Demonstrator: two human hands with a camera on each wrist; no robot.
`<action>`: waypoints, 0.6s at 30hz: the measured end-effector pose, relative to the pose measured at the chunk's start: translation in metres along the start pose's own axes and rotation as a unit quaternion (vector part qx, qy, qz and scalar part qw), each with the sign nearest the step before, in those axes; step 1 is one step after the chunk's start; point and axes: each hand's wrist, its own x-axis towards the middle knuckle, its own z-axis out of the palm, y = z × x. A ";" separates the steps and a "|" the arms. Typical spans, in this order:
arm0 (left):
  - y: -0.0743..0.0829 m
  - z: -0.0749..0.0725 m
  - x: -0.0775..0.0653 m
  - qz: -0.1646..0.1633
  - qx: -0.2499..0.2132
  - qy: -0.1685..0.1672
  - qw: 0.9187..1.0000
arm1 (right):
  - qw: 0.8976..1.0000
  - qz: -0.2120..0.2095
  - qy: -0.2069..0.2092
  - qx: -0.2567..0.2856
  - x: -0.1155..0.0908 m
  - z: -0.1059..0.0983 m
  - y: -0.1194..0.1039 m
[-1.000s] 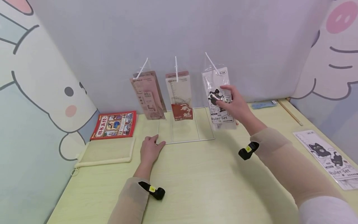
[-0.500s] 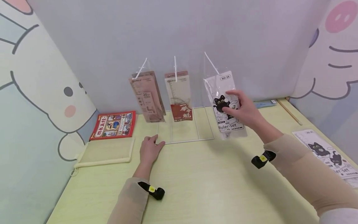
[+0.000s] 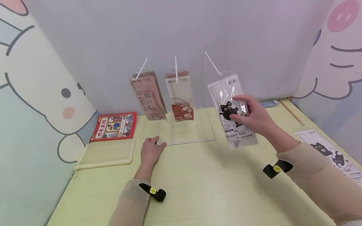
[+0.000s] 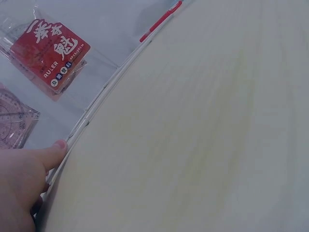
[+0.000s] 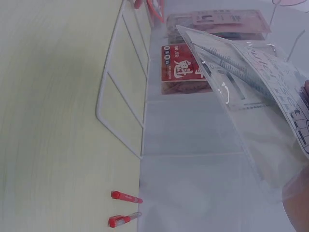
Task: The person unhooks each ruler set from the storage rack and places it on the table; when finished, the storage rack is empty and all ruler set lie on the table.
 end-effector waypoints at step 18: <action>0.000 -0.002 -0.001 -0.001 0.004 -0.008 1.000 | 0.998 0.043 0.021 -0.036 -0.020 -0.029 0.009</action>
